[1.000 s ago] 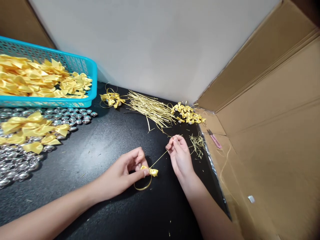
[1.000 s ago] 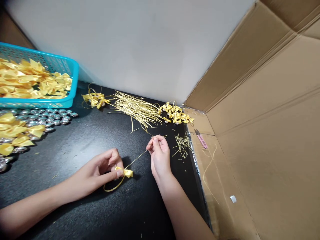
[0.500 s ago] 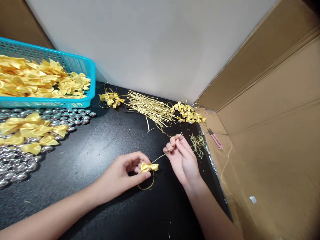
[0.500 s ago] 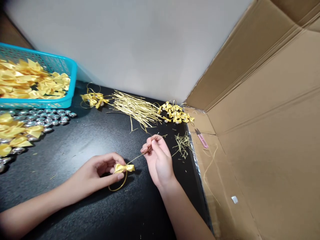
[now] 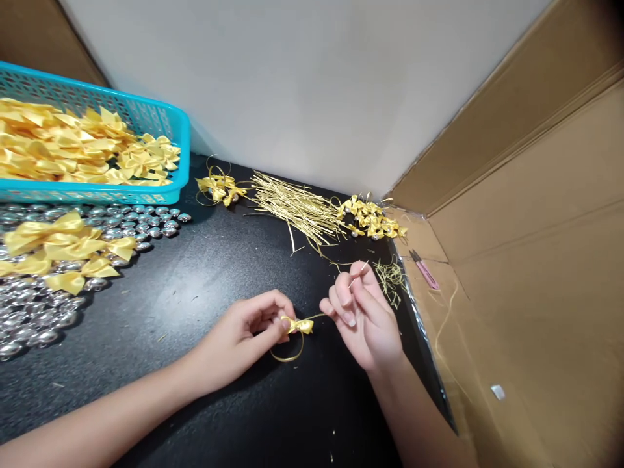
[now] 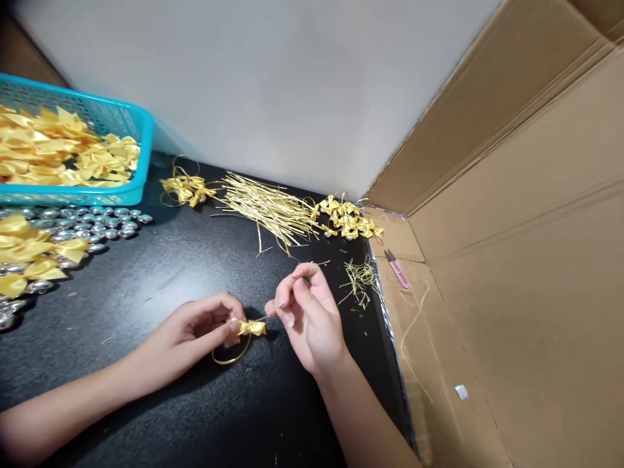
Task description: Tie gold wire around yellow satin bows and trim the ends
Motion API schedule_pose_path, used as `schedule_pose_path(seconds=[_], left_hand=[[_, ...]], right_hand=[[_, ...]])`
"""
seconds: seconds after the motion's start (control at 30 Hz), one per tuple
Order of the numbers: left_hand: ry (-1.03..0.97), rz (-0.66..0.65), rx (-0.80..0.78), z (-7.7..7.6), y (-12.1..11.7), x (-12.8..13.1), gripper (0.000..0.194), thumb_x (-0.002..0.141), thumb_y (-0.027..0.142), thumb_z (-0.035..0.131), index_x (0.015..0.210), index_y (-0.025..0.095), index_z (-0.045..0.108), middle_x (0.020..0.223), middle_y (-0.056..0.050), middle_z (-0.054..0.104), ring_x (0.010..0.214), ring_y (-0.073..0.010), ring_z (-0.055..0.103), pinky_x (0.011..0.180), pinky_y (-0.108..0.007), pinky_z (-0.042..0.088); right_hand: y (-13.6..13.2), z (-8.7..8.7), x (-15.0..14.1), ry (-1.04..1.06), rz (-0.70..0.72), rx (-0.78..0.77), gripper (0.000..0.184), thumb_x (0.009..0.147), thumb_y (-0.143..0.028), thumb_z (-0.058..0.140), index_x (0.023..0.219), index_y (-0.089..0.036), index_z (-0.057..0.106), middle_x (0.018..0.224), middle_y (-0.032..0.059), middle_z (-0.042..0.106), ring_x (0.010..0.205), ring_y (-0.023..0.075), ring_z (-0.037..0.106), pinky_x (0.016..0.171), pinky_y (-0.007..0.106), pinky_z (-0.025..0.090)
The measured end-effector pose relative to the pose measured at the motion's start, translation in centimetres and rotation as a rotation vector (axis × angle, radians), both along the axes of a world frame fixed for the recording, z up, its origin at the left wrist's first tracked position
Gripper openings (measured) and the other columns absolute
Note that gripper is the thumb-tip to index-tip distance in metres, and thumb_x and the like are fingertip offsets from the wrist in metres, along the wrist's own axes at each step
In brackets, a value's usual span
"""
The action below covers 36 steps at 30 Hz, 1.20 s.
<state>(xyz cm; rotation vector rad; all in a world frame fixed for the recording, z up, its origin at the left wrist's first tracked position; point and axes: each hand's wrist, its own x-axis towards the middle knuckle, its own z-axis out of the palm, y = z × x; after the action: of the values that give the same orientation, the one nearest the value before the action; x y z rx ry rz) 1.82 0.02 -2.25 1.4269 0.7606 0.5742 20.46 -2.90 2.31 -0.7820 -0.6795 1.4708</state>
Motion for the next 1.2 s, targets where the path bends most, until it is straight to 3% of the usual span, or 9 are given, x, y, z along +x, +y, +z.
schedule_pose_path(seconds=[0.37, 0.57, 0.97, 1.2], left_hand=[[0.035, 0.004, 0.044, 0.3, -0.2, 0.5, 0.014, 0.086, 0.027, 0.058, 0.087, 0.016, 0.066, 0.071, 0.0, 0.066, 0.063, -0.0124, 0.057, 0.059, -0.021, 0.047], [0.022, 0.039, 0.047, 0.4, -0.3, 0.8, 0.01, 0.079, 0.025, 0.066, 0.08, 0.015, 0.067, 0.069, -0.001, 0.069, 0.062, -0.0135, 0.062, 0.06, -0.022, 0.051], [0.059, 0.062, 0.215, 0.0, -0.3, 0.8, 0.008, 0.078, 0.019, 0.062, 0.077, 0.016, 0.07, 0.069, 0.0, 0.069, 0.063, -0.0133, 0.06, 0.059, -0.022, 0.046], [0.045, 0.143, 0.18, 0.2, -0.3, 0.8, 0.009, 0.075, 0.018, 0.061, 0.069, 0.015, 0.067, 0.062, 0.002, 0.063, 0.058, -0.0102, 0.052, 0.055, -0.019, 0.042]], right_hand=[[-1.1, -0.5, -1.0, 0.165, 0.186, 0.057, 0.007, 0.093, -0.023, 0.061, 0.088, -0.022, 0.057, 0.065, -0.0047, 0.06, 0.053, 0.0063, 0.048, 0.066, 0.023, 0.042], [-1.5, -0.4, -1.6, 0.214, 0.27, 0.081, 0.005, 0.094, -0.024, 0.06, 0.089, -0.022, 0.06, 0.064, -0.0037, 0.059, 0.055, 0.007, 0.049, 0.068, 0.024, 0.043], [-1.4, -0.2, -2.3, 0.162, 0.293, 0.11, 0.007, 0.093, -0.027, 0.061, 0.088, -0.023, 0.06, 0.06, -0.0036, 0.055, 0.058, 0.0104, 0.049, 0.067, 0.025, 0.043], [-1.3, 0.7, -1.8, 0.061, 0.246, 0.143, 0.009, 0.092, -0.027, 0.063, 0.085, -0.024, 0.058, 0.055, -0.0051, 0.054, 0.057, 0.0112, 0.046, 0.07, 0.026, 0.041]])
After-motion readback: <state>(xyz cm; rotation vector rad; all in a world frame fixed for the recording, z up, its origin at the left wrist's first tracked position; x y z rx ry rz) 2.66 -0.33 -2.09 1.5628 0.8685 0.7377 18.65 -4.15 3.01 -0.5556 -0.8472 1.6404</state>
